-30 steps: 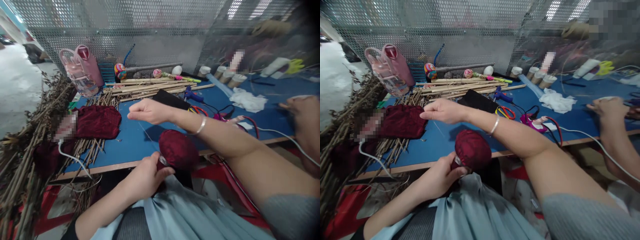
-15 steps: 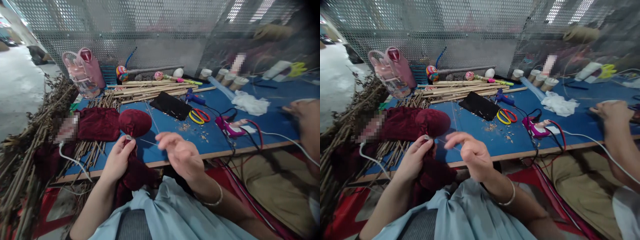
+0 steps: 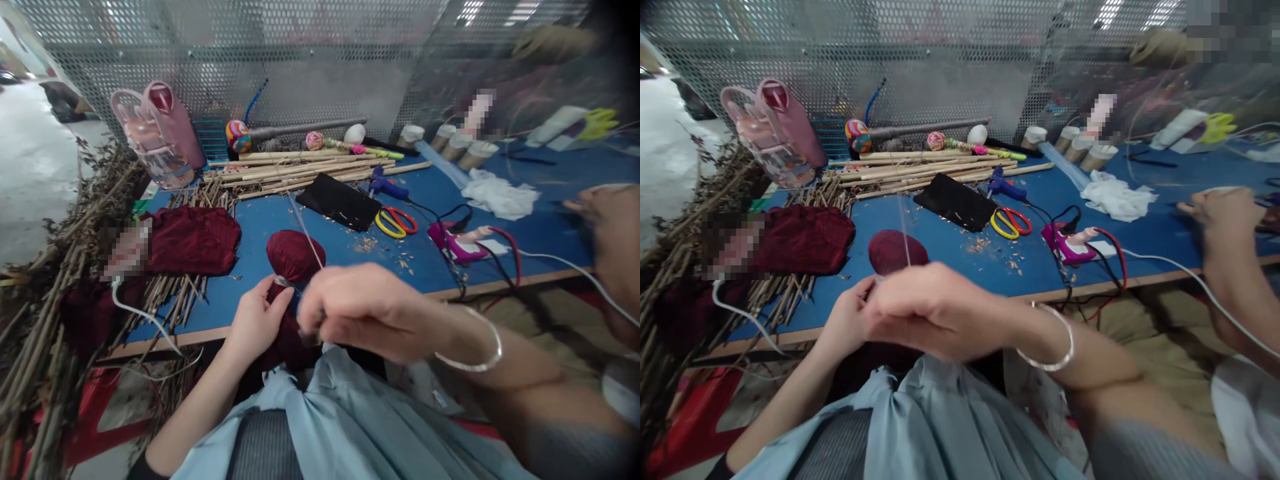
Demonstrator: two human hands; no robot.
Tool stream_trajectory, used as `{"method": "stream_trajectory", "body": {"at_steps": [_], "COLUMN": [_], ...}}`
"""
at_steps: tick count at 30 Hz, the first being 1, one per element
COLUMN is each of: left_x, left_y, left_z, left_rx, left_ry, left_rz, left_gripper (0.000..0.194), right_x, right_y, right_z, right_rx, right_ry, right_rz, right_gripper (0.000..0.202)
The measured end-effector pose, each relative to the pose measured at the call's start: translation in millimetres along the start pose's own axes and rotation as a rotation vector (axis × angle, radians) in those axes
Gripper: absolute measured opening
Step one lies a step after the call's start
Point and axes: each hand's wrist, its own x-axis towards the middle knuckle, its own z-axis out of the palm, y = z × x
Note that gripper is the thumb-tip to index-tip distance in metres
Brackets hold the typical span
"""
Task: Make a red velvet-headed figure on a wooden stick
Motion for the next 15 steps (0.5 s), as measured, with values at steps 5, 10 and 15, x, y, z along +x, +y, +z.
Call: {"method": "stream_trajectory", "body": {"at_steps": [5,10,15], "left_x": [-5,-22,-39], "left_y": [7,20,41], "left_z": [9.4,13.8,6.3], "left_rx": [0.013,-0.069,-0.120], "left_ry": [-0.128,-0.335,-0.403], "left_rz": [0.044,0.038,0.100], "left_gripper": [0.029,0.026,0.022], "right_x": [68,106,110], "right_y": [3,47,102], "right_z": [-43,-40,-11], "right_rx": [-0.322,-0.239,-0.015], "right_ry": [-0.130,-0.231,-0.226], "right_rz": [-0.103,0.001,0.174], "right_gripper": [0.041,0.044,0.044]}}
